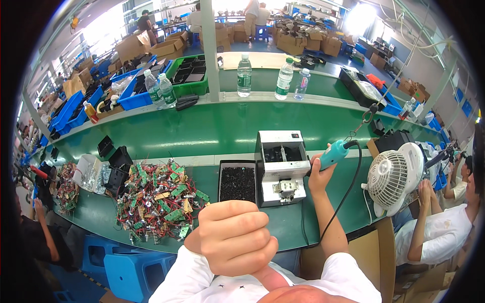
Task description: Assemble electronic parts into plastic housings using an electric screwdriver at a factory workstation.
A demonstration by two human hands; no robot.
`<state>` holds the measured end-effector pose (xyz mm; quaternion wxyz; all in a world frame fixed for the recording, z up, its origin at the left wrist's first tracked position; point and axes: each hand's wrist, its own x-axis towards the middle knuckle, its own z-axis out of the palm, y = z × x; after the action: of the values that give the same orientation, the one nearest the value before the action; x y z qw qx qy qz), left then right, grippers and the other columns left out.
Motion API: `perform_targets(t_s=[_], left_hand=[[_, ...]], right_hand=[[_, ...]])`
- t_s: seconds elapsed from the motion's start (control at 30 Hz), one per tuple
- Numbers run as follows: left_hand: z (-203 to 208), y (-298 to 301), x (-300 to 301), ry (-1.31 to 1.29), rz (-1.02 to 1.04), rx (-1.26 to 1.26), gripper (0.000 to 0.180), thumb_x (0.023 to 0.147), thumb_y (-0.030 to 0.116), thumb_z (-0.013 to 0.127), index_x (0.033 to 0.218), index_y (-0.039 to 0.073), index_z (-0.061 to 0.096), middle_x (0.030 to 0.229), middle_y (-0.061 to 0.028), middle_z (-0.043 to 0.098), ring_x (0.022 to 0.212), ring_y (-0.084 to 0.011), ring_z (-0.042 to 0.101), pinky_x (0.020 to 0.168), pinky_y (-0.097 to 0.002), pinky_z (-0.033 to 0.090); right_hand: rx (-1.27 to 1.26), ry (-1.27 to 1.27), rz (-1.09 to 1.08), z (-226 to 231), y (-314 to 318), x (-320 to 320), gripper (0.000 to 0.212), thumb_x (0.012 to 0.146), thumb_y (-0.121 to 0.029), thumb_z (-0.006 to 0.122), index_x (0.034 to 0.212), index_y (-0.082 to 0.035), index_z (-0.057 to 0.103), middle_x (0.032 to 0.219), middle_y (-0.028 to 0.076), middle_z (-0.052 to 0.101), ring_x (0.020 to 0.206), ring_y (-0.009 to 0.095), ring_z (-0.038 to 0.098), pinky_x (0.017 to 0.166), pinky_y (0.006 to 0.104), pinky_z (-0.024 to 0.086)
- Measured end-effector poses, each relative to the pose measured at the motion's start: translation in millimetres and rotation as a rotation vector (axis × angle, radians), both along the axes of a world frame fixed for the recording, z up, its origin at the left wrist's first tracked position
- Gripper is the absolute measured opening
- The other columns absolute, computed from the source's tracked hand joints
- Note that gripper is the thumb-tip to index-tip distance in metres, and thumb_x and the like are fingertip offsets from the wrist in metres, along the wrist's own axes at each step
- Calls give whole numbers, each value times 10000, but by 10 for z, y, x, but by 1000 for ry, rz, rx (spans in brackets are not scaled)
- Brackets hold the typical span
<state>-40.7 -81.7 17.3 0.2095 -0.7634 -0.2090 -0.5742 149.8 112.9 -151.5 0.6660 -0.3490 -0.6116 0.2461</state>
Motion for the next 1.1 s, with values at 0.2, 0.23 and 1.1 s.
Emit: perform_targets(t_s=[0.2, 0.23, 1.1], left_hand=[[-14, 22, -6, 26, -42, 23, 353, 892, 282, 563, 604, 86, 506, 574, -10, 482, 548, -148, 515, 579, -250, 469], [-12, 18, -13, 39, -47, 24, 355, 892, 285, 561, 604, 86, 505, 574, -10, 482, 548, -147, 515, 580, -249, 468], [-43, 109, -17, 39, -66, -9, 537, 902, 559, 479, 608, 118, 563, 540, 28, 516, 538, -132, 529, 552, -261, 468]], right_hand=[[19, -9, -1, -7, 23, 5, 483, 887, -161, 490, 1301, 9, 311, 708, -2, 528, 670, 106, 468, 812, 223, 378], [17, -7, 2, -5, 22, -1, 485, 888, -163, 491, 1304, 11, 311, 709, -2, 527, 669, 107, 467, 807, 223, 378], [-33, 5, 27, -40, 12, 13, 516, 895, -150, 495, 1335, 29, 294, 727, 4, 525, 664, 108, 463, 748, 223, 382]])
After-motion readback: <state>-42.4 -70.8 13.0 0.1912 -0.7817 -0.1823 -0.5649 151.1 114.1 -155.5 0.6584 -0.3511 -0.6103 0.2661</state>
